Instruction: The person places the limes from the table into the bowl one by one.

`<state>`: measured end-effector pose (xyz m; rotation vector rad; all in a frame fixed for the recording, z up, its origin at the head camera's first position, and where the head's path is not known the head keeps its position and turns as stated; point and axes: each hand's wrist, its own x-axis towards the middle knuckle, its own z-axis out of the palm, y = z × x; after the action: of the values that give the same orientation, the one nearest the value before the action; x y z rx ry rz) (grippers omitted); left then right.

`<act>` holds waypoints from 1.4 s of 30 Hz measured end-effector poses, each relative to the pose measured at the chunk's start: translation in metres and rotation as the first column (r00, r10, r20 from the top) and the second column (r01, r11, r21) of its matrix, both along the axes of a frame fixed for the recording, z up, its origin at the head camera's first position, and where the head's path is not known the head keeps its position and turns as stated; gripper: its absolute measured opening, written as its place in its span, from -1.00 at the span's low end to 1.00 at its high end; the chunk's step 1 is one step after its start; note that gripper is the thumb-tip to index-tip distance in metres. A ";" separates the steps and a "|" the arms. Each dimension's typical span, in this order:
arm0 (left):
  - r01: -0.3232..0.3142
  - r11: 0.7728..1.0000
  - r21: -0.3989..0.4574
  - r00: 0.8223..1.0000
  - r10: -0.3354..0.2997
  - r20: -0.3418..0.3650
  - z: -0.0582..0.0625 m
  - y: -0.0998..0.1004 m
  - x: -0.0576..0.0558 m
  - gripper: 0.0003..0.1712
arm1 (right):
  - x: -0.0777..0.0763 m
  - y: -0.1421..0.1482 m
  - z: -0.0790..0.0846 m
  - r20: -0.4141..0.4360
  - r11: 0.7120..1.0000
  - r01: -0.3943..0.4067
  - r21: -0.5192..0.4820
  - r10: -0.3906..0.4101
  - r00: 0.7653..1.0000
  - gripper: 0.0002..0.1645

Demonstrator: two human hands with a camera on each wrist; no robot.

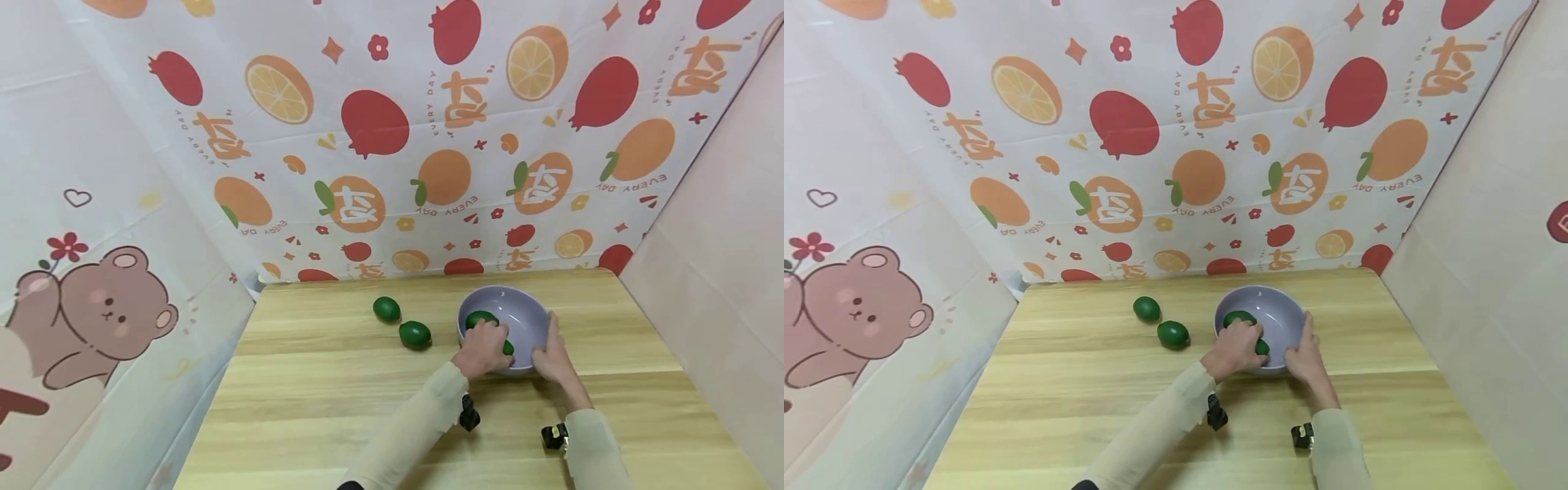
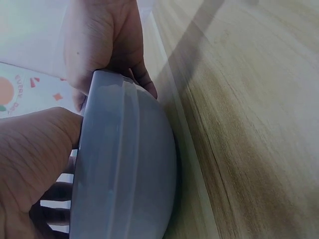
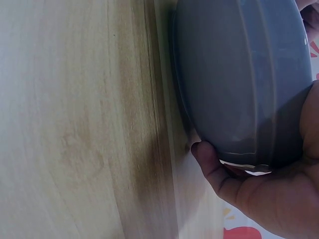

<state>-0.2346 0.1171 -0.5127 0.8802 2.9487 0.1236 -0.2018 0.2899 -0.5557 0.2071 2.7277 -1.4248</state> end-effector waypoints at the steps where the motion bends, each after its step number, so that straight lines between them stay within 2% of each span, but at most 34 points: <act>1: 0.001 1.000 0.002 1.000 -0.001 0.004 0.000 0.000 0.000 -0.46 | 0.000 0.001 0.000 -0.005 1.000 0.001 -0.009 -0.001 1.000 0.24; 6: -0.009 1.000 0.000 1.000 0.009 0.006 0.000 0.000 -0.002 -0.50 | 0.000 0.003 0.000 0.012 0.999 0.007 -0.042 -0.007 1.000 0.23; 15: 0.037 0.999 -0.007 0.998 -0.037 -0.044 -0.003 0.005 -0.002 -0.51 | 0.002 0.011 -0.001 0.043 0.999 0.040 -0.031 -0.039 0.998 0.26; 21: 0.060 0.998 0.019 0.997 -0.059 -0.056 -0.004 0.003 -0.002 -0.52 | 0.004 0.012 0.001 0.044 0.998 0.051 -0.028 -0.049 0.998 0.27; 29: 0.114 0.985 0.131 0.984 -0.094 -0.153 -0.002 -0.008 -0.005 -0.60 | -0.001 0.009 0.002 -0.020 0.998 0.042 -0.043 -0.043 0.999 0.28; 36: 0.170 0.955 0.243 0.953 -0.096 -0.286 0.003 -0.026 -0.010 -0.65 | -0.002 0.000 -0.002 -0.038 0.999 0.024 -0.033 -0.025 0.999 0.22; 39: 0.178 0.944 0.279 0.951 -0.091 -0.296 0.010 -0.034 -0.014 -0.61 | -0.002 0.000 -0.003 -0.037 1.000 0.027 -0.014 -0.028 0.999 0.20; 42: 0.177 0.934 0.309 0.957 -0.090 -0.275 0.018 -0.042 -0.020 -0.56 | -0.001 0.003 -0.003 -0.024 0.999 0.037 -0.001 -0.037 0.999 0.20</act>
<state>-0.2543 0.0756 -0.4944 1.2237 3.1448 0.5546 -0.2030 0.2930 -0.5588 0.2431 2.7567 -1.4459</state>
